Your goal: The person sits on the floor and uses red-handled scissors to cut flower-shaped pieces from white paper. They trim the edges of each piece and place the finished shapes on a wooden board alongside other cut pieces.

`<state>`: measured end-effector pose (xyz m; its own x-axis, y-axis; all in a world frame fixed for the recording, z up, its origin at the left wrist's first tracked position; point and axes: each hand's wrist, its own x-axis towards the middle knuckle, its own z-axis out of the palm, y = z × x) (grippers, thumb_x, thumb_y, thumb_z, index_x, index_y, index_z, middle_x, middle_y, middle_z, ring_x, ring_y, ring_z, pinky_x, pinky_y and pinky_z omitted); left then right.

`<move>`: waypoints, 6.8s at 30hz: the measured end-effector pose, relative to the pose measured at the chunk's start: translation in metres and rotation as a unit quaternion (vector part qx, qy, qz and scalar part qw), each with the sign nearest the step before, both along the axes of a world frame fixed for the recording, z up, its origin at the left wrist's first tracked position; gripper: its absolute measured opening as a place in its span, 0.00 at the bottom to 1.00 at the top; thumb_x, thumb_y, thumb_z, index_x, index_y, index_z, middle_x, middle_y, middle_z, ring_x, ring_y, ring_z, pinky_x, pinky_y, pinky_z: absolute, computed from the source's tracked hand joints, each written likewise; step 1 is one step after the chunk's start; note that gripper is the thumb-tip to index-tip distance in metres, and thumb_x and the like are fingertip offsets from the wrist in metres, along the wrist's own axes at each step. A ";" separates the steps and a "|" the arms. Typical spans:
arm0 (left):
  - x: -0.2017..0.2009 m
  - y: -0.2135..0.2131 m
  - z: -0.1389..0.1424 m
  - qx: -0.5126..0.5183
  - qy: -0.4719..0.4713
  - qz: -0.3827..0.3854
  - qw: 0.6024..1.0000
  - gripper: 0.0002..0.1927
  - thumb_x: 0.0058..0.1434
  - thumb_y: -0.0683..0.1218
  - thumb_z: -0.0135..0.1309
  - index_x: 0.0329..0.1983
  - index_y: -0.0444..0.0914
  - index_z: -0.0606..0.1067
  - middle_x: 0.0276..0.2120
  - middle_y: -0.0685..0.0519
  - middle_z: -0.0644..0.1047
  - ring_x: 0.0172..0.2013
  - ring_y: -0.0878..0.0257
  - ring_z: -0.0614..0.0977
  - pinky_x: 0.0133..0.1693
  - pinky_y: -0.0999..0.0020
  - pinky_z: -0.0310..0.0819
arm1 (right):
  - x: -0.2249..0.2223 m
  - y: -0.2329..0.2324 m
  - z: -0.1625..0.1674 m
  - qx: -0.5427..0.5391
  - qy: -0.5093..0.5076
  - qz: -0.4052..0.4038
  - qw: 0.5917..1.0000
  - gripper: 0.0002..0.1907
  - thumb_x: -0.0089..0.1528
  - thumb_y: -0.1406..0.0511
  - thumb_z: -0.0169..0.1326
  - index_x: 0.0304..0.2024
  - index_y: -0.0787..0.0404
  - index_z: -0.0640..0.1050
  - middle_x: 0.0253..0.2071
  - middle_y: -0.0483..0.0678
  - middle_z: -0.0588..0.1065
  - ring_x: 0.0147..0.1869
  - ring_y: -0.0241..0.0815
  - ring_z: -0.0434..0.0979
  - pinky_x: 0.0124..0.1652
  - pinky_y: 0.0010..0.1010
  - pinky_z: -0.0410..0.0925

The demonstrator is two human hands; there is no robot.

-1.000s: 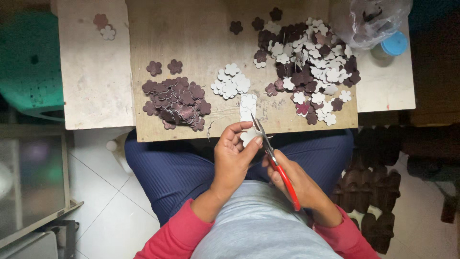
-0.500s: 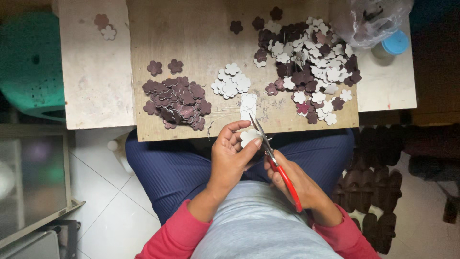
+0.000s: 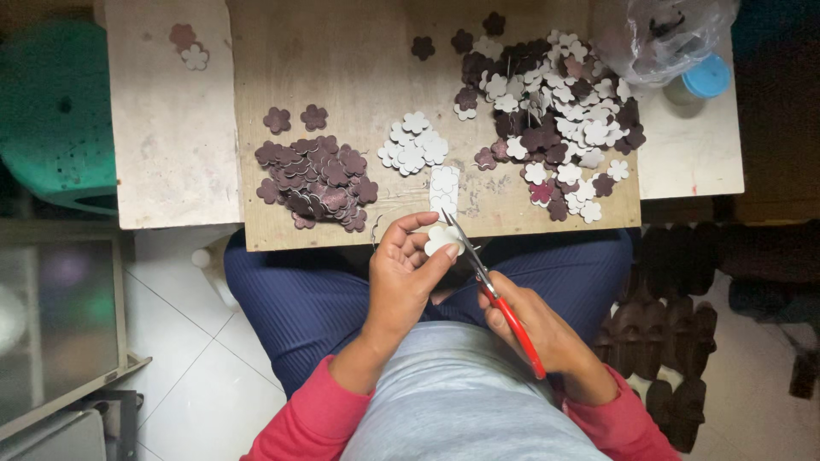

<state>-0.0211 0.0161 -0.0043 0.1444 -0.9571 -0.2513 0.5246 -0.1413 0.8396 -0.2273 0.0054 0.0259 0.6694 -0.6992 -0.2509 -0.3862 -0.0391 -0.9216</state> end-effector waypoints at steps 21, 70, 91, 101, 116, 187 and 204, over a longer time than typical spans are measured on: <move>0.012 -0.004 -0.006 -0.026 -0.022 0.032 0.999 0.24 0.62 0.34 0.60 0.60 0.31 0.68 0.38 0.49 0.80 0.39 0.68 0.83 0.43 0.75 0.79 | -0.005 0.000 -0.004 0.015 0.049 0.008 0.999 0.22 0.67 0.50 0.49 0.35 0.62 0.67 0.23 0.47 0.65 0.25 0.41 0.63 0.27 0.34 0.63; -0.017 0.005 -0.005 0.087 0.143 -0.038 0.985 0.06 0.64 0.40 0.60 0.39 0.37 0.74 0.35 0.53 0.80 0.35 0.69 0.81 0.38 0.72 0.79 | 0.018 0.006 -0.004 -0.013 0.005 -0.080 0.997 0.33 0.67 0.42 0.41 0.51 0.66 0.68 0.27 0.46 0.70 0.25 0.39 0.73 0.29 0.32 0.70; -0.018 0.003 -0.007 0.006 0.075 -0.019 0.997 0.12 0.64 0.36 0.59 0.51 0.29 0.74 0.42 0.48 0.80 0.37 0.70 0.82 0.39 0.76 0.80 | 0.013 0.004 -0.003 0.014 -0.048 -0.041 0.998 0.40 0.68 0.40 0.37 0.65 0.66 0.62 0.29 0.45 0.65 0.31 0.37 0.65 0.35 0.33 0.69; -0.009 0.004 -0.001 0.037 0.051 -0.041 0.997 0.13 0.64 0.38 0.60 0.51 0.32 0.75 0.39 0.52 0.81 0.34 0.73 0.81 0.27 0.81 0.71 | 0.008 0.006 -0.004 0.042 -0.021 -0.050 0.998 0.30 0.68 0.45 0.41 0.53 0.65 0.67 0.29 0.46 0.69 0.30 0.39 0.71 0.32 0.32 0.74; 0.008 0.001 -0.015 0.024 0.039 -0.072 0.996 0.13 0.62 0.36 0.61 0.49 0.30 0.76 0.36 0.52 0.82 0.35 0.72 0.82 0.37 0.78 0.77 | 0.001 -0.002 0.000 -0.008 0.015 0.010 1.000 0.26 0.69 0.45 0.40 0.41 0.62 0.67 0.24 0.47 0.65 0.25 0.43 0.66 0.29 0.36 0.64; 0.013 -0.043 -0.052 0.017 -0.548 0.013 0.836 0.13 0.53 0.43 0.66 0.42 0.40 0.80 0.31 0.53 0.79 0.34 0.56 0.78 0.41 0.58 0.72 | 0.017 0.007 -0.091 0.214 0.026 -0.223 0.951 0.15 0.66 0.55 0.50 0.46 0.59 0.73 0.26 0.42 0.70 0.24 0.32 0.70 0.28 0.28 0.70; 0.010 -0.042 -0.049 0.018 -0.078 0.019 0.997 0.17 0.65 0.37 0.57 0.57 0.30 0.75 0.40 0.49 0.81 0.38 0.72 0.79 0.39 0.80 0.73 | 0.008 0.005 -0.077 0.113 -0.056 -0.072 0.989 0.22 0.69 0.56 0.42 0.60 0.63 0.66 0.34 0.46 0.69 0.36 0.36 0.70 0.39 0.30 0.70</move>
<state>-0.0109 -0.0261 -0.0534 0.2202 -0.9408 -0.2576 0.3940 -0.1558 0.9058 -0.2190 0.0102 -0.0513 0.5995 -0.7239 -0.3413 -0.2683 0.2200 -0.9379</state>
